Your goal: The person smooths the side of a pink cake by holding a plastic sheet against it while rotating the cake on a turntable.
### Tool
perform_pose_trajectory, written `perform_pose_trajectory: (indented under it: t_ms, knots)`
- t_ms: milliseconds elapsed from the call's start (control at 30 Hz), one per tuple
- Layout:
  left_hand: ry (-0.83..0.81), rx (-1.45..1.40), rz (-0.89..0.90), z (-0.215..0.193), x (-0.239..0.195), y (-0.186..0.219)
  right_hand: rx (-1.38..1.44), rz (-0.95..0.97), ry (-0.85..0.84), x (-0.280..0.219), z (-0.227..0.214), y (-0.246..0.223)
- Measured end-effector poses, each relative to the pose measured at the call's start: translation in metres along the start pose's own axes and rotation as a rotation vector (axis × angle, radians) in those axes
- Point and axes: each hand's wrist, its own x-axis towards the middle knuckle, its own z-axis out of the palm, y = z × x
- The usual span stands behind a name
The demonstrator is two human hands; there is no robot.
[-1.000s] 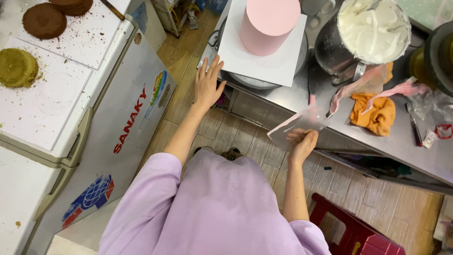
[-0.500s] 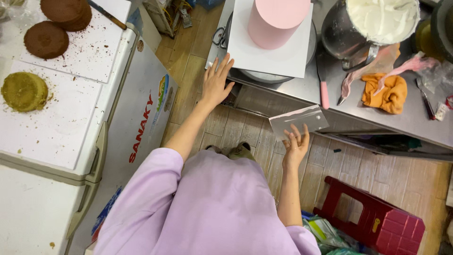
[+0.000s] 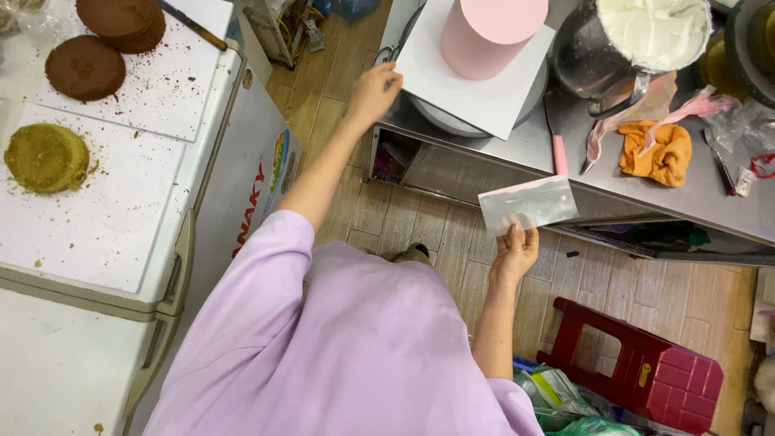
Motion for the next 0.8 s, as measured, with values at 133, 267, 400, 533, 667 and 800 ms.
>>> perform_pose_trajectory:
  t_ms: [133, 267, 400, 533, 667, 800]
  knots:
    - [0.170, -0.358, -0.225, 0.012, 0.024, -0.001, -0.017, 0.042, 0.036, -0.012, 0.021, -0.014]
    - [-0.165, -0.724, -0.647, 0.046, 0.016, -0.014, -0.041, 0.076, 0.051, -0.024, 0.021, -0.010]
    - [-0.072, -0.773, -0.542, 0.067, 0.011, -0.028, -0.037, 0.079, 0.086, -0.031, 0.002, 0.002]
    - [-0.019, -0.873, -0.545, 0.063, 0.011, -0.023, 0.020, 0.033, 0.112, -0.030, -0.019, 0.008]
    - [0.000, -0.978, -0.631, 0.053, -0.002, -0.005, 0.021, 0.056, 0.257, -0.031, -0.020, 0.000]
    - [0.236, -1.313, -0.744, 0.044, -0.020, 0.031, 0.050, 0.055, 0.287, -0.029, -0.019, -0.001]
